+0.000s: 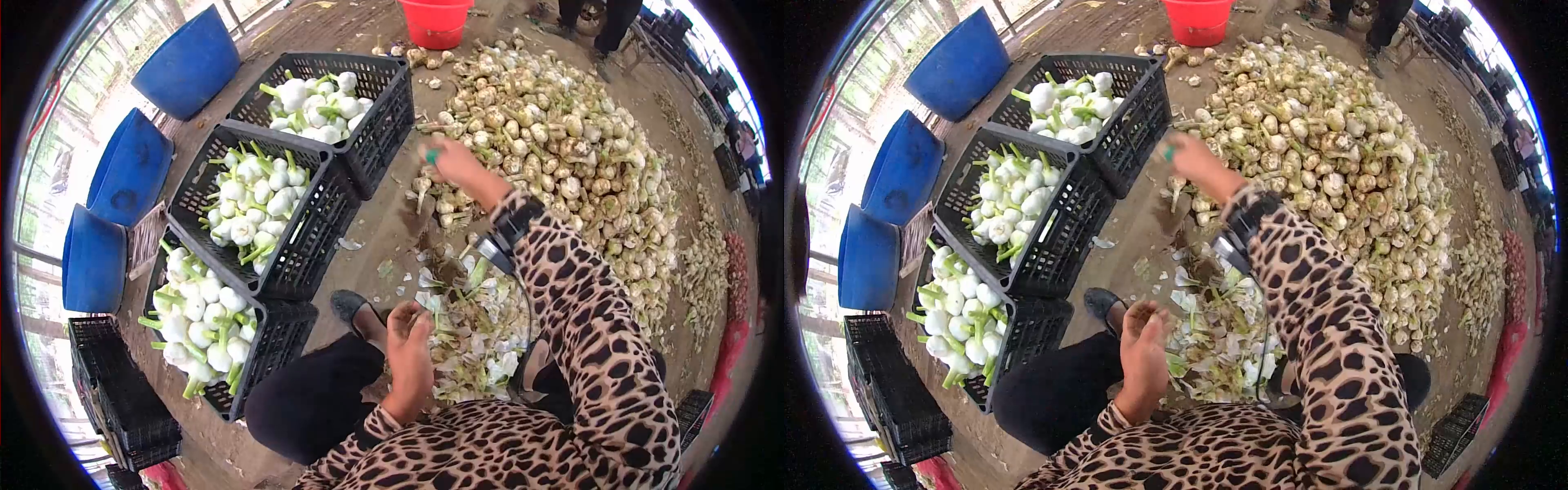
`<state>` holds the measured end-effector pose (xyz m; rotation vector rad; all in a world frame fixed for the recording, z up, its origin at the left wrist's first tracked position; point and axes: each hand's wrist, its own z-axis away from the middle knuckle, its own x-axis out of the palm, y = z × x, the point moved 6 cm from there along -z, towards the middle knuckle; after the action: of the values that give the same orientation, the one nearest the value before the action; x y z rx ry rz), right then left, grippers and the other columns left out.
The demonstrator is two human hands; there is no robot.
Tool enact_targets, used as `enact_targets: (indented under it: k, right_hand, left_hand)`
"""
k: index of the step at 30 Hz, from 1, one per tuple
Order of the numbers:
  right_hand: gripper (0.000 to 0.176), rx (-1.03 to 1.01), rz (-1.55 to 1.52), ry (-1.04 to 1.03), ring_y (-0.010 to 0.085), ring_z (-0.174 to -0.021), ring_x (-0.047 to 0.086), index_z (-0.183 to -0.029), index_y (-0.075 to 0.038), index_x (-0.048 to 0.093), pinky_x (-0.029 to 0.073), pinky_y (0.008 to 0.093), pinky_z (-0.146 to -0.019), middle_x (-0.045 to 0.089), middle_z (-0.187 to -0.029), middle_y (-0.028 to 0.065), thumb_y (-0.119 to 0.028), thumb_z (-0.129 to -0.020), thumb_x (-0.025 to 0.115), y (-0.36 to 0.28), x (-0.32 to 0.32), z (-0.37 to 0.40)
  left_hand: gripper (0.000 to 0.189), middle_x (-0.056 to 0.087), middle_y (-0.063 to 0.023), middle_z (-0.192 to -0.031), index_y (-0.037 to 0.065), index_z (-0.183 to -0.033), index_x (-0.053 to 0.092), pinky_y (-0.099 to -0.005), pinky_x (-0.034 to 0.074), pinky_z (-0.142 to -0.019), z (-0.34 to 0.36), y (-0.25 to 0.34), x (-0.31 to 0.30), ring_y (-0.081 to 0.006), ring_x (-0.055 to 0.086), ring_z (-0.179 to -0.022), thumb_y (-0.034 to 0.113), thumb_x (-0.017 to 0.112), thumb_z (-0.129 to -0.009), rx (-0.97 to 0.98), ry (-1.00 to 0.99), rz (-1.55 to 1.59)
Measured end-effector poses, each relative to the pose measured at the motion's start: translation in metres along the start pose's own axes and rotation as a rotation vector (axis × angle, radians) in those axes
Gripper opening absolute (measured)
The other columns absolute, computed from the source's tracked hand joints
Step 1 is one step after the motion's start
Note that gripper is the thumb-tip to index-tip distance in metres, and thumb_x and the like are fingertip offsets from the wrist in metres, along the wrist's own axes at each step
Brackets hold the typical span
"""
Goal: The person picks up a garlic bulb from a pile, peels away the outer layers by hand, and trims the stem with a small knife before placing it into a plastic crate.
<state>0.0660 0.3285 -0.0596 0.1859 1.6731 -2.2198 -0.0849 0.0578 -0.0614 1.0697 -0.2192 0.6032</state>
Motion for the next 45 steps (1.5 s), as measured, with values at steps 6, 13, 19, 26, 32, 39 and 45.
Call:
enact_targets:
  k: [6, 13, 19, 26, 32, 39, 45]
  right_hand:
    - [0.036, 0.143, 0.533, -0.074, 0.0333, -0.098, 0.057, -0.111, -0.001, 0.060, 0.045, 0.0401, -0.085, 0.058, -0.111, 0.0210, -0.015, -0.079, 0.051, 0.213, -0.015, 0.009]
    - [0.050, -0.041, 0.704, 0.365, 0.0429, -0.096, 0.054, -0.126, -0.002, 0.041, 0.044, 0.0484, -0.080, 0.054, -0.108, 0.0283, -0.014, -0.079, 0.055, 0.213, -0.029, -0.011]
    - [0.036, -0.165, 0.853, 0.446, 0.0336, -0.117, 0.039, -0.125, 0.001, 0.043, 0.033, 0.0421, -0.098, 0.042, -0.126, 0.0205, -0.008, -0.091, 0.042, 0.245, -0.020, -0.057]
    - [0.065, 0.015, 1.029, 0.266, 0.0357, -0.114, 0.042, -0.134, 0.001, 0.035, 0.029, 0.0428, -0.103, 0.049, -0.121, 0.0218, 0.010, -0.073, 0.056, 0.227, -0.022, -0.056]
    - [0.067, 0.088, 0.956, 0.038, 0.0357, -0.077, 0.053, -0.136, 0.004, 0.030, 0.043, 0.0463, -0.065, 0.055, -0.100, 0.0261, 0.004, -0.074, 0.058, 0.240, -0.021, -0.035]
    - [0.089, 0.273, 0.635, -0.155, 0.0347, -0.121, 0.023, -0.141, -0.004, 0.015, 0.025, 0.0467, -0.098, 0.022, -0.135, 0.0183, -0.043, -0.076, 0.063, 0.192, 0.010, 0.116]
    - [0.059, -0.500, 0.504, 0.042, 0.0282, -0.100, 0.050, -0.125, -0.002, 0.040, 0.042, 0.0435, -0.083, 0.049, -0.116, 0.0137, -0.044, -0.087, 0.055, 0.053, 0.023, 0.250]
  left_hand:
    - [0.029, 0.048, -0.0046, -0.111, 0.006, -0.114, 0.045, -0.0326, 0.043, -0.087, -0.013, -0.009, -0.003, -0.0189, 0.052, -0.100, -0.001, 0.048, -0.086, -0.093, 0.055, 0.032]
    - [0.027, 0.051, -0.0054, -0.107, 0.004, -0.113, 0.048, -0.0299, 0.046, -0.080, -0.032, -0.027, -0.008, -0.0163, 0.054, -0.094, 0.002, 0.051, -0.086, -0.135, 0.119, -0.218]
    - [0.041, 0.052, -0.0079, -0.110, 0.004, -0.122, 0.045, -0.0303, 0.044, -0.080, -0.052, -0.074, -0.023, -0.0154, 0.054, -0.089, 0.020, 0.059, -0.087, -0.197, 0.119, -0.214]
    - [0.046, 0.050, -0.0168, -0.120, 0.006, -0.134, 0.033, -0.0362, 0.049, -0.071, -0.022, 0.003, 0.021, -0.0222, 0.057, -0.093, 0.018, 0.049, -0.093, -0.466, 0.067, -0.379]
    - [0.056, 0.040, -0.0157, -0.133, 0.006, -0.140, 0.024, -0.0395, 0.048, -0.083, -0.028, -0.049, 0.010, -0.0273, 0.050, -0.110, 0.020, 0.050, -0.092, -0.330, 0.009, -0.231]
    - [0.064, 0.011, -0.0125, -0.148, 0.012, -0.144, 0.011, -0.0486, 0.030, -0.106, 0.023, 0.018, 0.040, -0.0318, 0.019, -0.134, 0.036, 0.044, -0.095, -0.422, -0.075, -0.402]
    - [0.060, 0.008, -0.0083, -0.149, 0.016, -0.145, 0.006, -0.0477, 0.030, -0.107, 0.017, -0.020, 0.047, -0.0274, 0.020, -0.134, 0.033, 0.039, -0.097, -0.385, -0.677, 0.071]
